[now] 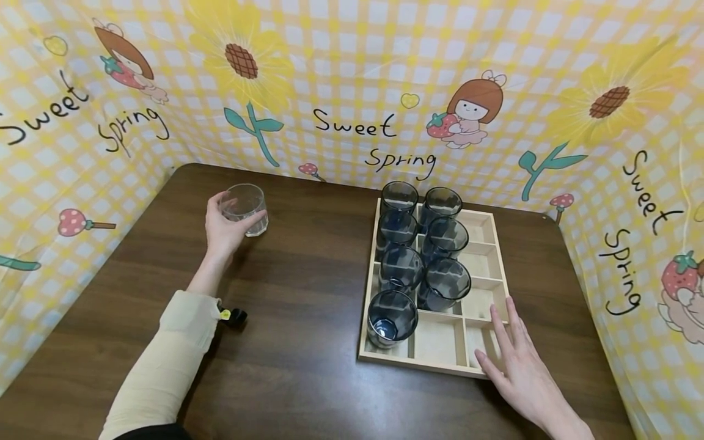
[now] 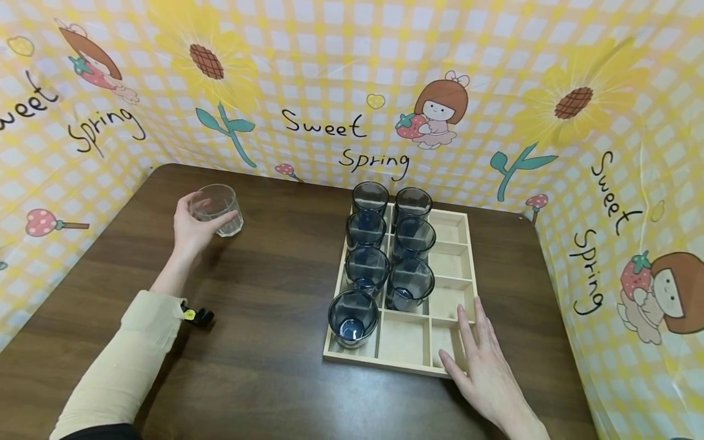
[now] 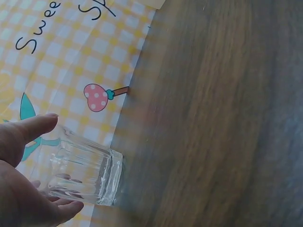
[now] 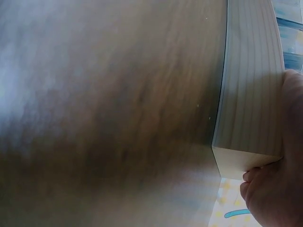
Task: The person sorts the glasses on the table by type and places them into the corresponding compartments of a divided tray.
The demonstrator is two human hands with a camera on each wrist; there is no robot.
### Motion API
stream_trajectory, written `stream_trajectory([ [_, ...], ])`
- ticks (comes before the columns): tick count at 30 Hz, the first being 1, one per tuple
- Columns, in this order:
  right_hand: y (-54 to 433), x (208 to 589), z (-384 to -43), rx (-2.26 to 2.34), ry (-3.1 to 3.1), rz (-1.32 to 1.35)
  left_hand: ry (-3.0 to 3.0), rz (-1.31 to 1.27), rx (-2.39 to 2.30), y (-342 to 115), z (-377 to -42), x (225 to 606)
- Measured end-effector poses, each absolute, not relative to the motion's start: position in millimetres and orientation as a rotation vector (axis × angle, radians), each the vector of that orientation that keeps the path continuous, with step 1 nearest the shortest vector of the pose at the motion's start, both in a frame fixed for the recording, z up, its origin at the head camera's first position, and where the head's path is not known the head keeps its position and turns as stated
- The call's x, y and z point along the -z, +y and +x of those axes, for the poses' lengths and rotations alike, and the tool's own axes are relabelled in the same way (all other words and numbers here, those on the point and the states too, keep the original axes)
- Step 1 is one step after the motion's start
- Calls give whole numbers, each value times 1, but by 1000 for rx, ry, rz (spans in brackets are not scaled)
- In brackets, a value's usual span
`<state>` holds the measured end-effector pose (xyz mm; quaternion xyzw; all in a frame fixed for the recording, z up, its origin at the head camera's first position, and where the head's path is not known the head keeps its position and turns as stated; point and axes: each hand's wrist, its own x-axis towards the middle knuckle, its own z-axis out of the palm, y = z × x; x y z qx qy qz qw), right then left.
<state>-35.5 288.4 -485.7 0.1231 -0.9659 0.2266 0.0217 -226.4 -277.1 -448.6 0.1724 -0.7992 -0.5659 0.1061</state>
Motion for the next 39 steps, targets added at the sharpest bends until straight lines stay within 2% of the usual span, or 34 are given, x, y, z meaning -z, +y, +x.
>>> stream_trajectory([
  [8, 288, 486, -36, -694, -2989, 386, -2318, 483, 1680, -265, -222, 441],
  [23, 289, 486, -35, -718, -3002, 388, -2362, 54, 1777, -201, -203, 376],
  [33, 289, 488, -35, -722, -2984, 391, -2326, -241, 1798, -160, -202, 348],
  [39, 289, 487, -35, -729, -2991, 384, -2331, -322, 1827, -132, -204, 335],
])
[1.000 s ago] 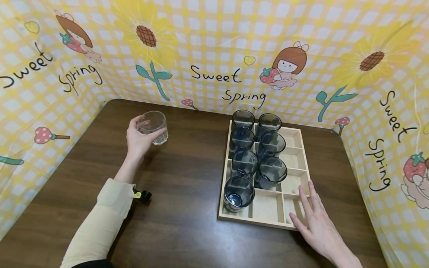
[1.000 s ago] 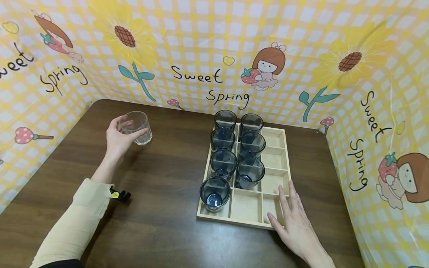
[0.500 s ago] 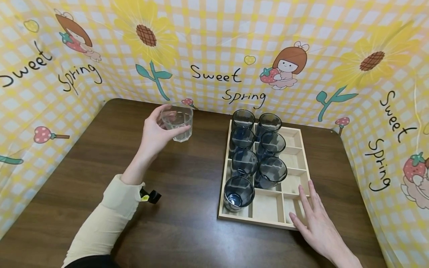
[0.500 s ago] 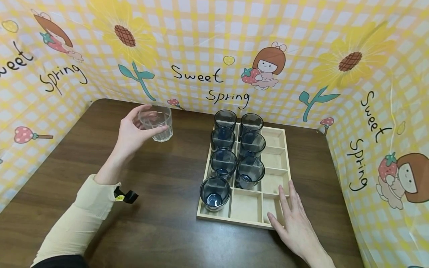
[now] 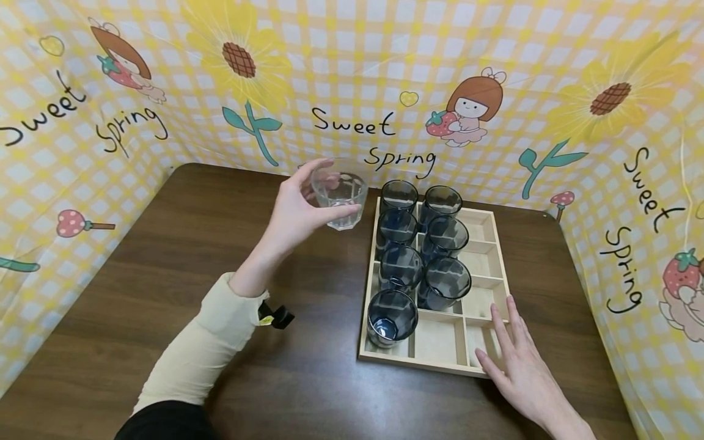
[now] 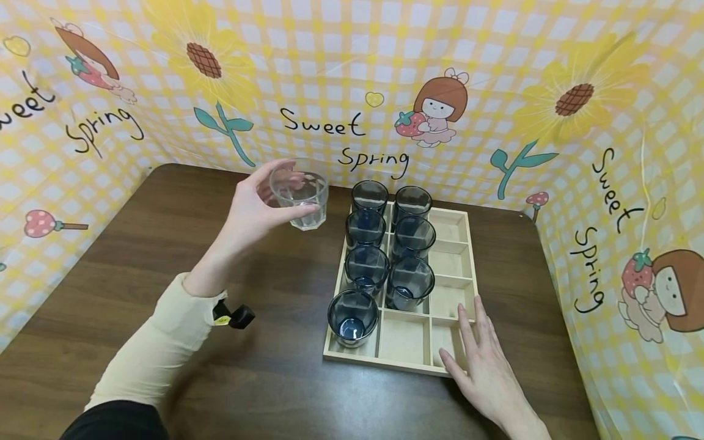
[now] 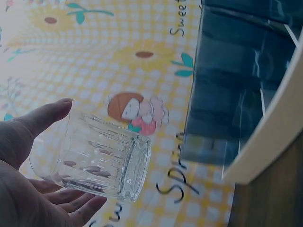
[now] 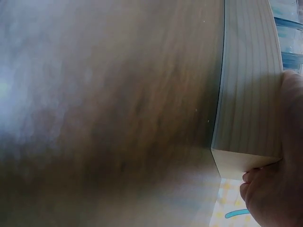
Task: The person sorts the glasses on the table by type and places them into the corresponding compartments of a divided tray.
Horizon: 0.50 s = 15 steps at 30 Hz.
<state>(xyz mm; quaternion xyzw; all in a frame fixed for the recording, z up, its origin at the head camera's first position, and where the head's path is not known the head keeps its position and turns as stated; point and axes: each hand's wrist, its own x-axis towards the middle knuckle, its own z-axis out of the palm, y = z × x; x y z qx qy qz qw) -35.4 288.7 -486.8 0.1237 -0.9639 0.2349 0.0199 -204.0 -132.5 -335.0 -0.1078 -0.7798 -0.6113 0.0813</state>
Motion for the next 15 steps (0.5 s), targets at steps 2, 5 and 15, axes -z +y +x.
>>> stream_trajectory([
  [2, 289, 487, -36, -731, -2991, 386, -2332, -346, 1838, -123, -205, 332],
  [5, 289, 486, -36, -727, -2990, 388, -2332, -381, 1858, -108, -208, 328],
  [15, 289, 486, -35, -733, -2997, 381, -2402, -524, 1835, -60, -221, 321],
])
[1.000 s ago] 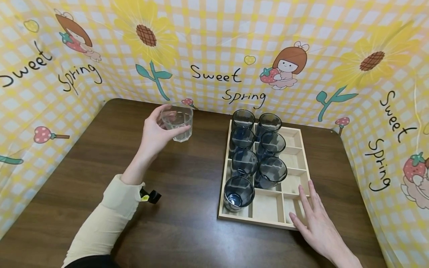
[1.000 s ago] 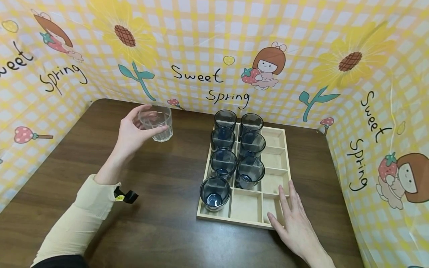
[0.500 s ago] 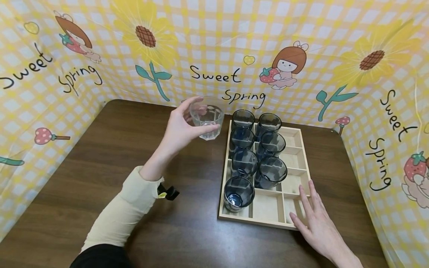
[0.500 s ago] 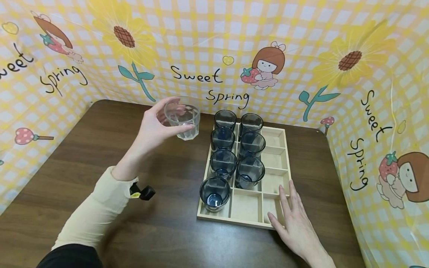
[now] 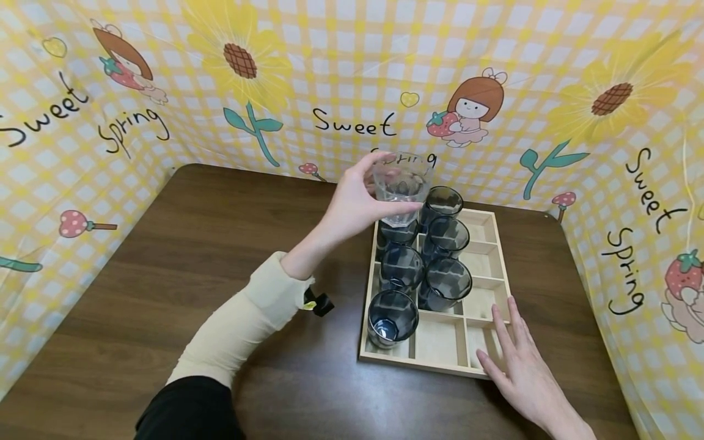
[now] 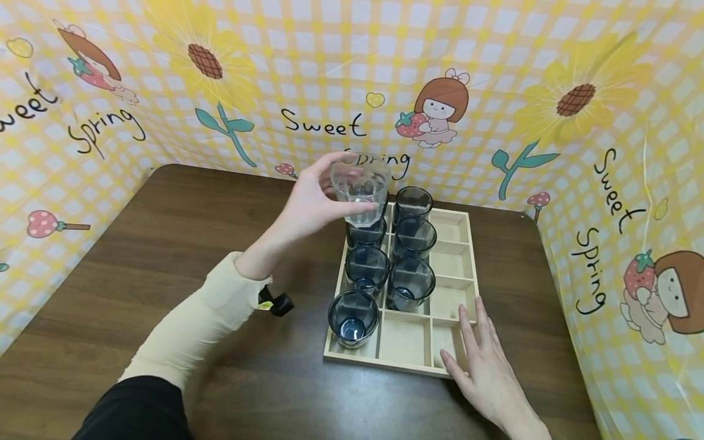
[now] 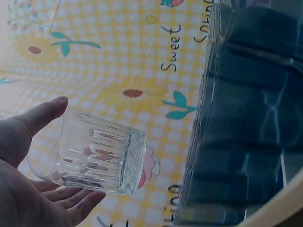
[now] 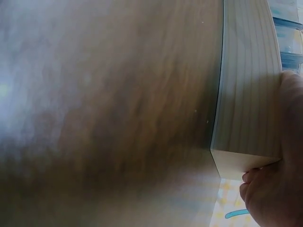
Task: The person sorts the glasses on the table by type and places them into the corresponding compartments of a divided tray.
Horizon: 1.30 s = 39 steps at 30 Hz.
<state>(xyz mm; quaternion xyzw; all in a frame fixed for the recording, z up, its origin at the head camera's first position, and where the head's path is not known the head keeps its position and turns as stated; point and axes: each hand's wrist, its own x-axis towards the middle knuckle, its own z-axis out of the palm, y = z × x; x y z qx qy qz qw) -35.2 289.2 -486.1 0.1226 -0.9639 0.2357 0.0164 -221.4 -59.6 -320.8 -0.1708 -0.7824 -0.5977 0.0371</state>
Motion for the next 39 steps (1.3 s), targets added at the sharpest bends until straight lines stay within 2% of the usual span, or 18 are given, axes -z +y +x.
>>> stream_trajectory([
  [10, 290, 488, -35, -733, -2991, 377, -2438, -610, 1917, -14, -230, 323],
  [26, 292, 488, -37, -735, -2979, 379, -2585, -797, 1837, 45, -269, 331],
  [32, 292, 487, -36, -723, -2989, 368, -2717, -931, 1653, 62, -283, 329],
  [39, 291, 485, -37, -728, -2999, 364, -2828, -916, 1423, 81, -292, 334],
])
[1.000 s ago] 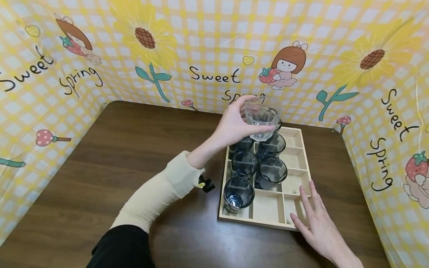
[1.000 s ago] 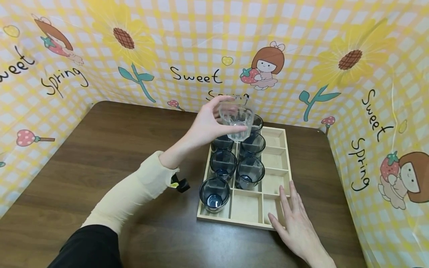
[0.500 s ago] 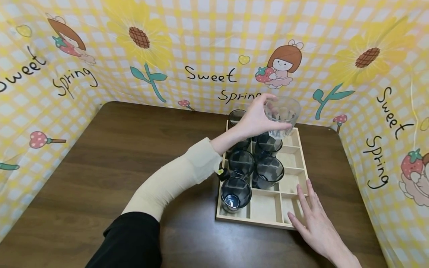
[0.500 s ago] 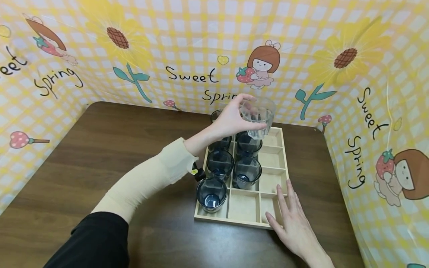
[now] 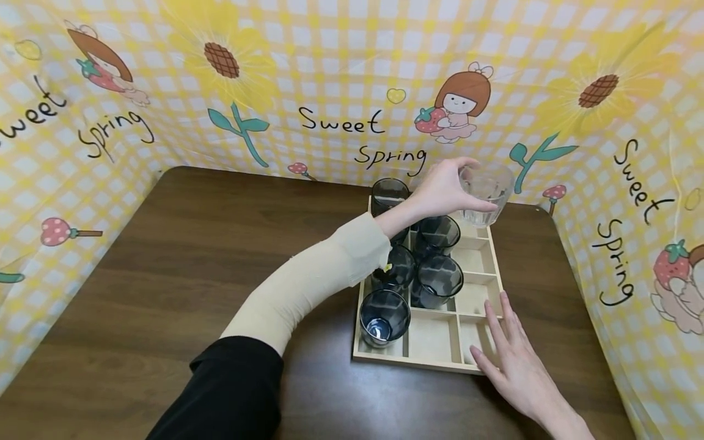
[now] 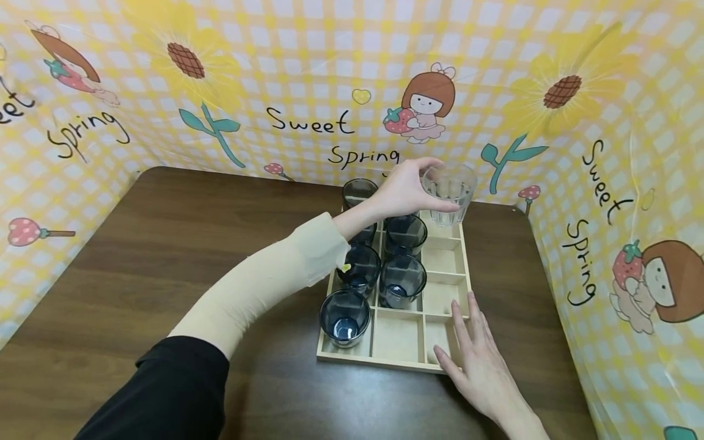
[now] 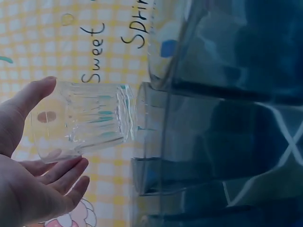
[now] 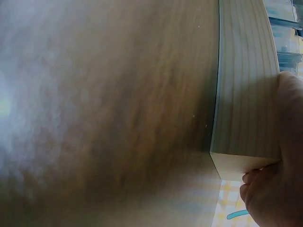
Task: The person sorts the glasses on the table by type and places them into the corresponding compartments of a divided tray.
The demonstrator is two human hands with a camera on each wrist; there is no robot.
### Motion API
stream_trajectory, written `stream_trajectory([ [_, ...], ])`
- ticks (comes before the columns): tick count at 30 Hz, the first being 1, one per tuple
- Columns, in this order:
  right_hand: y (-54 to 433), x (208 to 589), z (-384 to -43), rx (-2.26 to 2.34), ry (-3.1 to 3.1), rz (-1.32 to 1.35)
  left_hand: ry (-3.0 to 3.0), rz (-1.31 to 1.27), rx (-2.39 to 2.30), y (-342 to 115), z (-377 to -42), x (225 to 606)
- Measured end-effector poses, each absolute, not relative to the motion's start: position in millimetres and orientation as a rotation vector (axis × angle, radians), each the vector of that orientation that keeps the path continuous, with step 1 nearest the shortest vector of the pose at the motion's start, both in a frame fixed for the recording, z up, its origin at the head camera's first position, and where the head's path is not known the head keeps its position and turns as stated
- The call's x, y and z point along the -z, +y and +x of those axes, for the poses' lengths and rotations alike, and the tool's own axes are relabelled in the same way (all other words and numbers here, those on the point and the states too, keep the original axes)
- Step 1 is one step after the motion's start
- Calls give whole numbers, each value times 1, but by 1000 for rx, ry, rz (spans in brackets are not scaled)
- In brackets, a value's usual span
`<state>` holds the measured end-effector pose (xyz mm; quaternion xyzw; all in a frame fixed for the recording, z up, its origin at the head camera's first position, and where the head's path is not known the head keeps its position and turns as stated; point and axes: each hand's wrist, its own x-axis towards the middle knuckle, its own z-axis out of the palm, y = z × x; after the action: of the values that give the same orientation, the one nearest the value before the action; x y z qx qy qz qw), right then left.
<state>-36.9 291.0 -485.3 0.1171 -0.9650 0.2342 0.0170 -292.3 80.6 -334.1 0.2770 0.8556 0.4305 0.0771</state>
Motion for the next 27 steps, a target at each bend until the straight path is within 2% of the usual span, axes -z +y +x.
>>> stream_trajectory([
  [12, 291, 485, -39, -693, -3008, 361, 2654, 816, -1096, 97, -301, 351],
  [20, 291, 488, -38, -716, -2995, 370, 2794, 714, -935, 113, -315, 384],
  [27, 291, 486, -39, -728, -3013, 353, 2883, 753, -756, 110, -304, 381],
])
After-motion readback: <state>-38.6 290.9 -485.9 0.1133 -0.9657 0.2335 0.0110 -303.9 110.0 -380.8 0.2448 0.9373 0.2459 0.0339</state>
